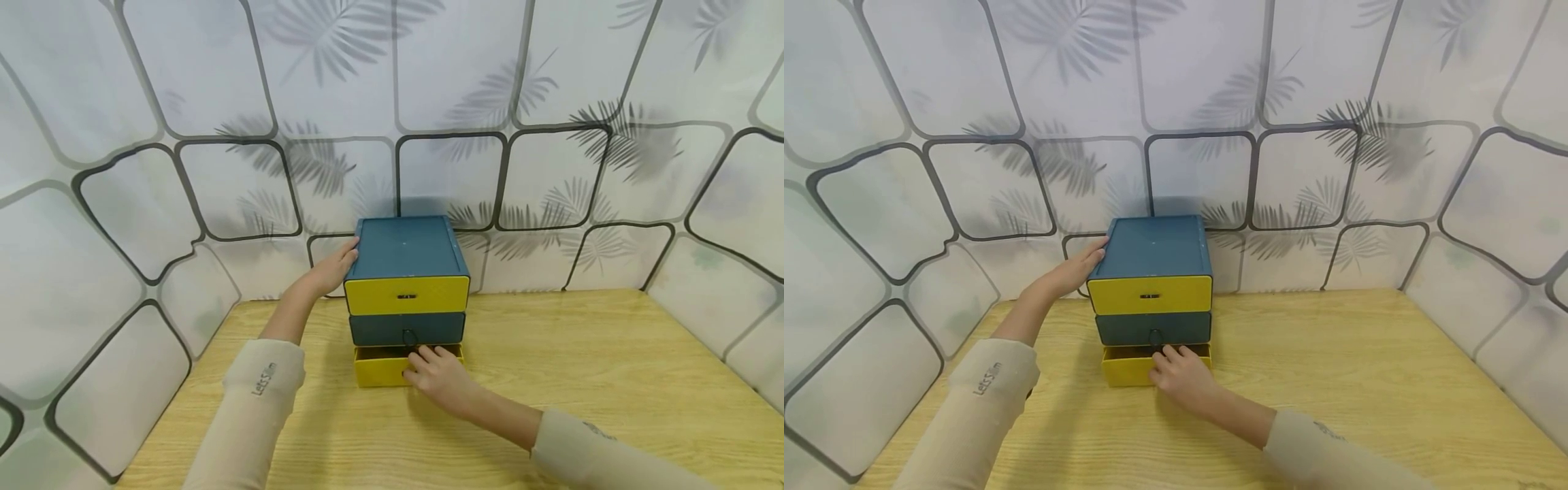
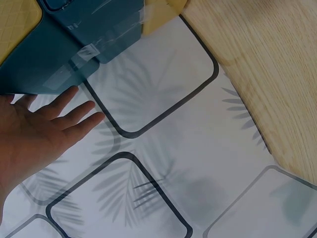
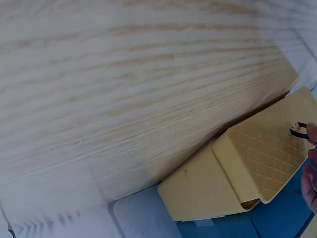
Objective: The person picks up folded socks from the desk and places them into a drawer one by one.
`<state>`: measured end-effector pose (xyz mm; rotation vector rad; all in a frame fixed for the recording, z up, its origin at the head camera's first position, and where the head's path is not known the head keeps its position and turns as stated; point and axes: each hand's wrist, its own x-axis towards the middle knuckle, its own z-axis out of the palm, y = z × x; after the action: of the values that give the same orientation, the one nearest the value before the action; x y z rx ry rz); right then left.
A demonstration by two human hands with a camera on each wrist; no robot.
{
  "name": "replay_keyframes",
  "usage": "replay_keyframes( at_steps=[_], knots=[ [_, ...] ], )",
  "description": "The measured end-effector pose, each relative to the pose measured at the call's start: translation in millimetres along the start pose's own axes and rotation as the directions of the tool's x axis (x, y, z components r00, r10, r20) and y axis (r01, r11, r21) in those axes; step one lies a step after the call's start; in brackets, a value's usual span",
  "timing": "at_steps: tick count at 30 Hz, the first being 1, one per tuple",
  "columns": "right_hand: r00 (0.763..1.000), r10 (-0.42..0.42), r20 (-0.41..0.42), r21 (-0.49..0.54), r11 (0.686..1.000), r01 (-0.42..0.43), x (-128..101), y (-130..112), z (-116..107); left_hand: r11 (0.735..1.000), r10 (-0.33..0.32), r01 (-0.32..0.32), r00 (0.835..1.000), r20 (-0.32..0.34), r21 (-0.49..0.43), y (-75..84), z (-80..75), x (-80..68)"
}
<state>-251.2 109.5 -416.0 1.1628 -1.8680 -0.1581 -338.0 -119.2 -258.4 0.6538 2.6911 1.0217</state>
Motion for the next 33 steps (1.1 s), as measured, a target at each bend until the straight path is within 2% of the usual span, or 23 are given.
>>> replay_keyframes(
  at_steps=[7, 18, 25, 28, 30, 33],
  knots=[
    [1.0, 0.009, 0.019, -0.026, 1.0, -0.009, -1, 7, 9, 1.0, -0.005, 0.005, 1.0, -0.01, 0.005, -1.2, -0.5, -0.3],
    [1.0, -0.006, 0.007, -0.077, 0.997, 0.006, 2, 13, 16, 1.0, -0.016, 0.016, 1.0, -0.013, 0.022, -2.3, -1.0, -1.7],
    [0.999, 0.009, 0.048, -0.065, 0.998, -0.006, -1, 15, 17, 0.999, -0.029, 0.029, 1.0, -0.009, 0.046, -1.6, -2.3, -0.6],
    [0.999, 0.029, 0.038, -0.052, 0.998, -0.027, -6, 16, 14, 0.983, -0.031, 0.045, 0.997, -0.076, 0.177, 0.9, -2.7, 1.8],
    [0.998, 0.043, 0.039, -0.03, 0.999, -0.042, -12, 19, 8, 0.953, -0.017, 0.064, 0.987, -0.16, 0.296, 5.5, -1.3, 2.3],
    [0.997, 0.067, 0.049, 0.007, 0.998, -0.067, -23, 27, -7, 0.896, 0.037, 0.095, 0.958, -0.285, 0.433, 20.5, 4.4, -1.7]
  ],
)
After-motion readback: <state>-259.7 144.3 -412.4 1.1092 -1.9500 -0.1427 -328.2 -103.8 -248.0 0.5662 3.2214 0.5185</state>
